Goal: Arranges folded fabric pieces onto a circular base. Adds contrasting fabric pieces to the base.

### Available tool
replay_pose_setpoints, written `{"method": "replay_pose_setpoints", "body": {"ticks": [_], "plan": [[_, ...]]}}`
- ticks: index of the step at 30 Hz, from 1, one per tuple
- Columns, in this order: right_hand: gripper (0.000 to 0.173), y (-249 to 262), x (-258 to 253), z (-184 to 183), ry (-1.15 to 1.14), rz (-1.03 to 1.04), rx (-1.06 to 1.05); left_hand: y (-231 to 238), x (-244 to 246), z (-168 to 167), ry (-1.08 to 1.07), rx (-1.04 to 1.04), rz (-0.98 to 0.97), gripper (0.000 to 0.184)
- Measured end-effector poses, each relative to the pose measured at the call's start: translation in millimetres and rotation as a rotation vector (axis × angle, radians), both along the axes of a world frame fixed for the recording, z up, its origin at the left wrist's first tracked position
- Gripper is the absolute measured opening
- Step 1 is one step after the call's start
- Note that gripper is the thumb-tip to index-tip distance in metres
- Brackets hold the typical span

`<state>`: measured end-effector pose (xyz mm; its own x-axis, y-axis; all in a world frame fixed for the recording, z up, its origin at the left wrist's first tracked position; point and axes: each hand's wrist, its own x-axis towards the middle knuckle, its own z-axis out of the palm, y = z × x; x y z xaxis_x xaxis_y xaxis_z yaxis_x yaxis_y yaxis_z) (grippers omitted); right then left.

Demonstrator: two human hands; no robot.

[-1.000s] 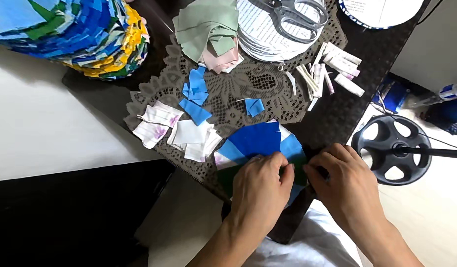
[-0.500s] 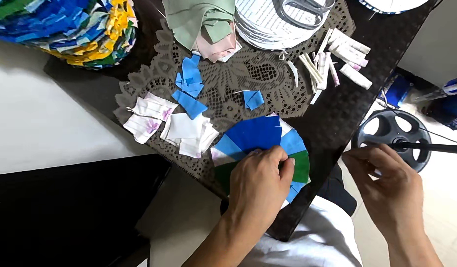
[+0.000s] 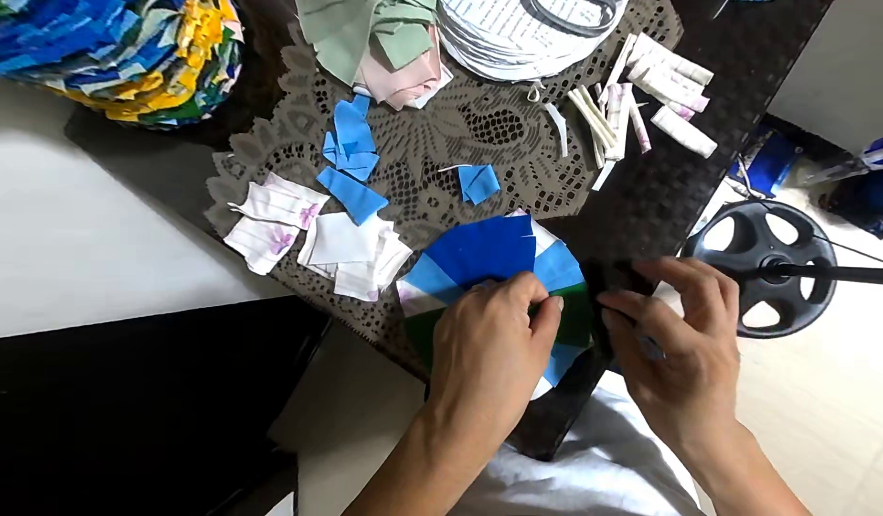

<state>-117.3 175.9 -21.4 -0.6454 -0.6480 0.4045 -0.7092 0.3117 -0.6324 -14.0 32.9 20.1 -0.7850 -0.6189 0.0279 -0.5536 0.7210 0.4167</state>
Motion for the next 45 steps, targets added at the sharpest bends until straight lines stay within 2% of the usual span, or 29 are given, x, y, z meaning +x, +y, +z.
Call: {"method": "replay_pose_setpoints", "body": {"ticks": [6,10,13,19,23,29,36,45], "plan": [[0.014,-13,1,-4,0.054,0.015,0.084,-1,1,0,-0.006,0.032,0.003,0.02],[0.014,-12,0,-9,0.05,0.016,0.071,-15,14,13,-0.019,0.258,0.026,0.016],[0.014,-12,0,-11,0.054,0.013,0.061,-24,20,18,-0.038,0.318,0.066,0.012],[0.014,-12,0,-12,0.063,0.014,0.054,-22,23,21,-0.157,0.07,0.057,0.013],[0.015,-12,0,-13,0.068,0.014,0.058,-17,28,19,-0.05,-0.081,-0.004,0.014],[0.017,-11,0,-14,0.065,0.013,0.06,-8,26,5,0.101,-0.062,-0.144,0.02],[0.016,-12,1,-14,0.066,0.012,0.053,-10,13,1,0.037,-0.064,-0.178,0.014],[0.016,-12,1,-15,0.066,0.007,0.046,-7,13,2,0.005,-0.037,-0.18,0.015]]}}
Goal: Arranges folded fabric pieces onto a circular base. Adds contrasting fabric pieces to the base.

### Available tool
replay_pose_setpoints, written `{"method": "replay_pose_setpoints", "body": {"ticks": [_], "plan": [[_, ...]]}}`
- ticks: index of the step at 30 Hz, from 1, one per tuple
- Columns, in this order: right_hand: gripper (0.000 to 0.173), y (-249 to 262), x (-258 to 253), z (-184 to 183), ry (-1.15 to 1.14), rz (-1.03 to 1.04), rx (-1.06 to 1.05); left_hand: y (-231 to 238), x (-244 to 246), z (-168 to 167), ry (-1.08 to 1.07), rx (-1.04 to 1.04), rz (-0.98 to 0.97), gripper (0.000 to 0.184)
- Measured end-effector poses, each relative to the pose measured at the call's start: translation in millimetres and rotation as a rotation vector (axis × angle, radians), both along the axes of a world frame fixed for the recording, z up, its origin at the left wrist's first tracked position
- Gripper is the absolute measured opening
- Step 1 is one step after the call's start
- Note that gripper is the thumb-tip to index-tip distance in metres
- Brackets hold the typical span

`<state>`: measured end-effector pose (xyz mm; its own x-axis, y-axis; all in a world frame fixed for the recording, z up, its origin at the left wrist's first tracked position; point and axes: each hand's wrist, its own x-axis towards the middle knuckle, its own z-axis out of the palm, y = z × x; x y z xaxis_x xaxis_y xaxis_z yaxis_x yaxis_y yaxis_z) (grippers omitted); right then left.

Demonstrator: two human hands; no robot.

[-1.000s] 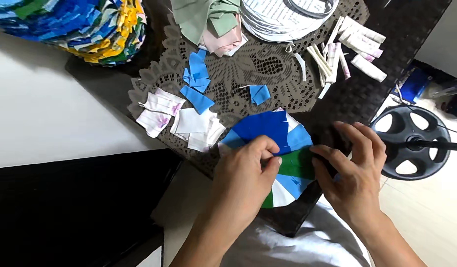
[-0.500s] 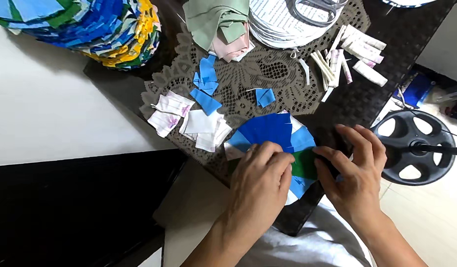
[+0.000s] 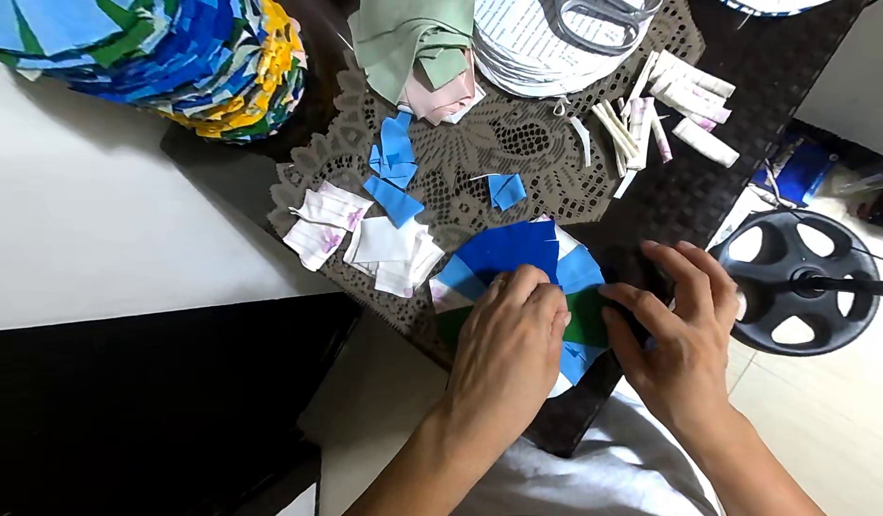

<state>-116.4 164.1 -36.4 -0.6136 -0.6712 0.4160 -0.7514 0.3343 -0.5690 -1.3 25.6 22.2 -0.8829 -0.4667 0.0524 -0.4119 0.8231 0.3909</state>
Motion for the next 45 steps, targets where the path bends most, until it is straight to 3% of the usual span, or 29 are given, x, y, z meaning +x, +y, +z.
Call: {"method": "replay_pose_setpoints", "body": {"ticks": [6,13,26,32,40,44,45], "plan": [[0.016,0,0,0,-0.001,0.0,0.005,2,19,13,0.012,0.073,-0.106,0.019],[0.016,0,0,0,-0.002,0.001,-0.001,10,25,-9,0.132,-0.022,-0.167,0.021],[0.016,0,0,-1,-0.005,0.009,-0.015,18,26,-13,0.079,-0.149,-0.211,0.022],[0.015,-1,0,-1,-0.003,0.01,-0.012,0,34,11,0.141,0.053,-0.089,0.024],[0.018,-3,-1,-1,0.031,0.004,-0.006,-80,13,39,0.154,-0.148,0.279,0.019],[0.017,-5,0,6,0.083,-0.01,0.016,-112,9,46,0.168,-0.094,0.433,0.016],[0.018,-6,0,8,0.096,-0.014,0.026,-113,13,50,0.169,-0.058,0.447,0.025]]}}
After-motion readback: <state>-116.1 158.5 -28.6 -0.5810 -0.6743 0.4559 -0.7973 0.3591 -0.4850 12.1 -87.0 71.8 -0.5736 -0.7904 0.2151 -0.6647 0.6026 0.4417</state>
